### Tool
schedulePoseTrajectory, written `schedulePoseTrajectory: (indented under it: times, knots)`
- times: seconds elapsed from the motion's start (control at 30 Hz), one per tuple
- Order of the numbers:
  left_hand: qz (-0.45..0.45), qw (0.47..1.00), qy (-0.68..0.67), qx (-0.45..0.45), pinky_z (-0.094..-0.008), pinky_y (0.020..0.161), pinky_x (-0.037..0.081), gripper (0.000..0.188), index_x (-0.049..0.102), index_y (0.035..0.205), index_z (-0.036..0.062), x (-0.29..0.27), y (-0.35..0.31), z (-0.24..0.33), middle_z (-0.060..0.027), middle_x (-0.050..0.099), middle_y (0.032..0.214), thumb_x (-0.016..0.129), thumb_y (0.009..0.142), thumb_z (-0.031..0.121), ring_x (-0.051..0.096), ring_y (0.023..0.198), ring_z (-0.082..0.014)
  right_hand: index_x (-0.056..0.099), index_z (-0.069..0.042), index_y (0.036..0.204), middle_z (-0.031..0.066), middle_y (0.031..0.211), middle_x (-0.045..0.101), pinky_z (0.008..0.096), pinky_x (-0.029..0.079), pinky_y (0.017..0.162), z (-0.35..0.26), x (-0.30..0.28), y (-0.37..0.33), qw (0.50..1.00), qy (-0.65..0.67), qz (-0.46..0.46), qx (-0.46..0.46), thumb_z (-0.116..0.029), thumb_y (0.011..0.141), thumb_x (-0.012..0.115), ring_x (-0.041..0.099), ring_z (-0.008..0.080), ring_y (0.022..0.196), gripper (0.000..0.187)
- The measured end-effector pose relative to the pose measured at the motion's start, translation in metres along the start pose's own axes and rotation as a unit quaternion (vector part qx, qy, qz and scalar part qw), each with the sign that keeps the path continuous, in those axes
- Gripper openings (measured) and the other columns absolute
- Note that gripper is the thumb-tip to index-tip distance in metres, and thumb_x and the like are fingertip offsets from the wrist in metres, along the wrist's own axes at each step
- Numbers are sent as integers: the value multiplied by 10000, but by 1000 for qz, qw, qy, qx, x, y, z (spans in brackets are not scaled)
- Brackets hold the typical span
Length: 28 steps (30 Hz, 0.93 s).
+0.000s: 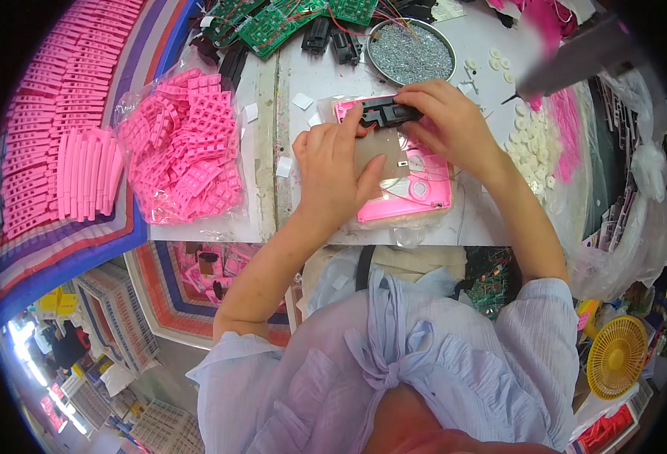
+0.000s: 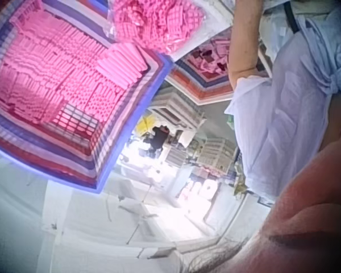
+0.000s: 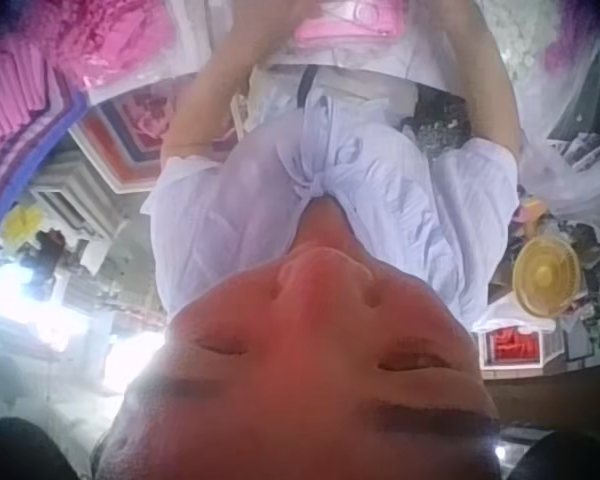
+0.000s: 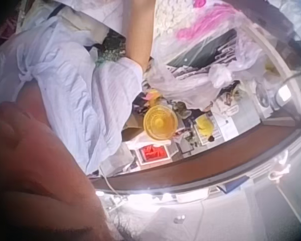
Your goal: The recorder is assembling electronic toy banks, installing internal components such as circuit boards, wires, and battery compartments using a hot glue gun.
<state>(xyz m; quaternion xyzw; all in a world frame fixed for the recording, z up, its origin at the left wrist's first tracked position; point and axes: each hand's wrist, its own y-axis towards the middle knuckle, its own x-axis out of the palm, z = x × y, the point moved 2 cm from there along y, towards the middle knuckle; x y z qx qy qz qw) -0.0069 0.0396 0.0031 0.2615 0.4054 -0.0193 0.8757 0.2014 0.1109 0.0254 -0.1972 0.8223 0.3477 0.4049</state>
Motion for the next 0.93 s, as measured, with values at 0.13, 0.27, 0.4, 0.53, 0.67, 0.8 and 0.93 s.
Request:
schedulePoseTrajectory:
  times: [0.13,0.27,0.4,0.53,0.67,0.8,0.93]
  knots:
    - [3,1000,0,1,-441,994,297,709,438,1436,-7,0,-3,0,-62,659,1100,712,836,253,527,1057,-268,660,-94,1123,104,1084,653,398,527,822,-8,4,-9,998,-24,54,-16,-99,762,749,617,323,1024,371]
    - [-18,1000,18,-12,-480,970,299,774,444,1437,12,1,-2,0,-57,616,1153,744,784,299,516,1058,-257,674,-77,1160,139,1172,622,407,516,875,0,7,-13,997,-43,-41,47,7,711,705,609,332,1052,458]
    - [-24,996,91,-7,-481,968,300,696,536,1361,22,-1,3,6,-88,579,1214,757,767,309,502,1099,-263,677,-84,1197,138,1117,634,408,507,866,-2,0,3,997,-60,-49,17,-60,782,703,599,316,1057,417]
    - [-61,988,140,22,-473,961,315,546,639,1224,51,-14,18,12,-90,588,1196,764,765,319,510,1129,-269,716,-109,1131,78,1126,685,388,546,907,7,-28,13,983,58,-116,131,-125,828,696,646,264,991,304]
    - [-112,993,42,22,-456,902,395,344,719,1036,76,-20,62,-20,-77,655,1072,749,788,312,588,1061,-282,644,-158,1316,126,1294,642,392,355,1132,95,-77,18,872,431,155,172,-277,891,712,510,274,1304,447]
    - [-100,989,83,73,-442,787,501,188,729,889,111,37,146,-54,-77,689,903,720,821,287,650,933,-301,582,-45,1240,122,1086,672,330,480,860,63,-100,83,837,475,244,115,-193,922,692,613,198,956,368]
    - [-235,934,221,153,-527,853,463,173,729,866,123,76,177,-45,-53,691,898,716,811,286,644,974,-296,527,15,1268,151,1143,679,329,554,831,62,-126,98,845,458,260,97,-182,981,638,676,187,907,366]
